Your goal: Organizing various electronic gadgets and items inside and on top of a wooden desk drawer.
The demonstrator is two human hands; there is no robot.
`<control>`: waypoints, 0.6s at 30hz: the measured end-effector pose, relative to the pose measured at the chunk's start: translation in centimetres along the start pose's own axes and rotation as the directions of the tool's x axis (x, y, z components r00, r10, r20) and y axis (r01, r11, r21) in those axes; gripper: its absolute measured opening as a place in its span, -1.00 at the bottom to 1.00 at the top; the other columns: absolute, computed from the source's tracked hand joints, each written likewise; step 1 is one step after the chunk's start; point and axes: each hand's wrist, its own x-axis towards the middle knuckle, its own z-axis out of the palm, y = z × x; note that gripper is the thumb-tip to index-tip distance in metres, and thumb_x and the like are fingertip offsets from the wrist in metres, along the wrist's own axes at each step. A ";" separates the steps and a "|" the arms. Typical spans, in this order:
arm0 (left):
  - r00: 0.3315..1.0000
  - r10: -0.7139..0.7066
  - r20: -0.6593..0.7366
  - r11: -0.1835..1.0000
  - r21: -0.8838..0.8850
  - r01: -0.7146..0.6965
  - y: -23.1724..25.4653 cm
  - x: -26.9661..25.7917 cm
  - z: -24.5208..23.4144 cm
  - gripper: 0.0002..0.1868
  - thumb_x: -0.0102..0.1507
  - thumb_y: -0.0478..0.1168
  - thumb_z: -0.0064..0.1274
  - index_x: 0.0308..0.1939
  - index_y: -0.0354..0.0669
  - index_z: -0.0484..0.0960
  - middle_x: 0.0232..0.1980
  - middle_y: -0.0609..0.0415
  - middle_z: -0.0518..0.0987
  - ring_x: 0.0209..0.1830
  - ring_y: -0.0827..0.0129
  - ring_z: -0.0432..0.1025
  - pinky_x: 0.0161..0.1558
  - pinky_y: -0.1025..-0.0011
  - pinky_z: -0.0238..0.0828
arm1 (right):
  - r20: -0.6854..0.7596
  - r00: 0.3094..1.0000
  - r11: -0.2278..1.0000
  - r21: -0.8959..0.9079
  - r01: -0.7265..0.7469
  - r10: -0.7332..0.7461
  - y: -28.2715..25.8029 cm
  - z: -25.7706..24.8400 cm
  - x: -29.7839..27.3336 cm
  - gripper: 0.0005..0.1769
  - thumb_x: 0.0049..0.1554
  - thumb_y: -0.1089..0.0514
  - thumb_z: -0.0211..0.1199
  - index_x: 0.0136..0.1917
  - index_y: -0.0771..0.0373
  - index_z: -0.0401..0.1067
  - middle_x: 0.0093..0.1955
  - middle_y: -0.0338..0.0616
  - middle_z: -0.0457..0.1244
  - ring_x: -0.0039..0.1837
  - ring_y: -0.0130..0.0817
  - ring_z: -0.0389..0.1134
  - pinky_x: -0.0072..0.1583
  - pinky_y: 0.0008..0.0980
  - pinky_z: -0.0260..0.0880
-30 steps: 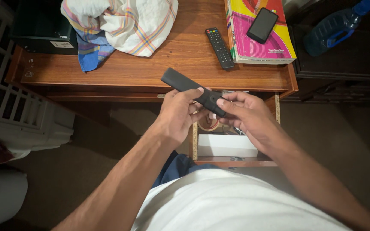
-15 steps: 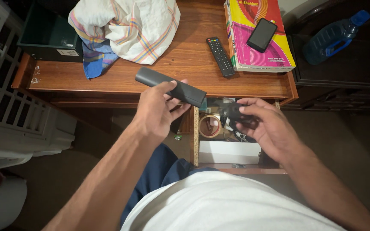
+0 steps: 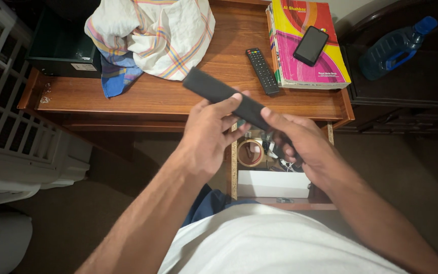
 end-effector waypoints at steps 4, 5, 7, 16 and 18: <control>1.000 0.011 0.026 1.000 -0.008 -0.011 -0.6 0.4 -0.2 -0.83 0.28 -0.22 0.06 -0.05 -0.11 0.53 -0.01 0.13 0.64 -0.03 0.40 0.50 0.07 0.23 0.43 | -0.006 0.999 0.998 -0.046 0.045 -0.045 -0.3 0.5 0.4 -0.50 0.06 -0.27 0.31 -0.19 0.24 0.50 -0.39 -0.33 0.17 -0.43 -0.60 0.02 -0.40 -0.57 -0.04; 0.999 0.017 0.031 1.000 -0.010 -0.017 -0.7 0.5 -0.3 -0.82 0.29 -0.21 0.09 -0.05 -0.13 0.53 -0.02 0.13 0.62 -0.02 0.38 0.49 0.06 0.23 0.43 | -0.004 0.997 0.996 -0.044 0.078 -0.079 -0.3 0.5 0.5 -0.52 0.09 -0.24 0.32 -0.19 0.25 0.52 -0.39 -0.34 0.19 -0.41 -0.62 0.04 -0.37 -0.60 0.00; 0.999 0.023 0.040 1.000 -0.008 -0.022 -0.7 0.6 -0.5 -0.81 0.29 -0.21 0.11 -0.05 -0.14 0.53 -0.04 0.12 0.61 -0.02 0.37 0.49 0.06 0.24 0.43 | -0.005 0.994 0.993 -0.039 0.113 -0.113 -0.4 0.6 0.4 -0.54 0.11 -0.21 0.33 -0.19 0.26 0.55 -0.38 -0.35 0.21 -0.40 -0.64 0.06 -0.34 -0.63 0.04; 0.999 0.017 0.045 1.000 -0.019 -0.016 -0.7 0.0 -0.1 -0.79 0.28 -0.23 0.09 -0.03 -0.12 0.51 0.01 0.12 0.62 0.02 0.38 0.49 0.09 0.19 0.46 | 0.014 0.997 0.997 0.014 0.080 -0.080 -1.2 0.5 -0.1 -0.58 0.11 -0.15 0.32 -0.12 0.28 0.57 -0.34 -0.31 0.24 -0.43 -0.64 0.01 -0.38 -0.63 -0.03; 0.999 0.017 0.048 1.000 -0.023 -0.016 -0.6 -0.2 -0.1 -0.79 0.28 -0.22 0.07 -0.01 -0.10 0.51 0.03 0.12 0.62 0.05 0.39 0.49 0.11 0.19 0.46 | 0.012 0.996 0.995 0.045 0.088 -0.089 -1.1 0.2 0.0 -0.56 0.14 -0.14 0.34 -0.15 0.34 0.48 -0.33 -0.29 0.23 -0.41 -0.66 0.04 -0.38 -0.63 0.01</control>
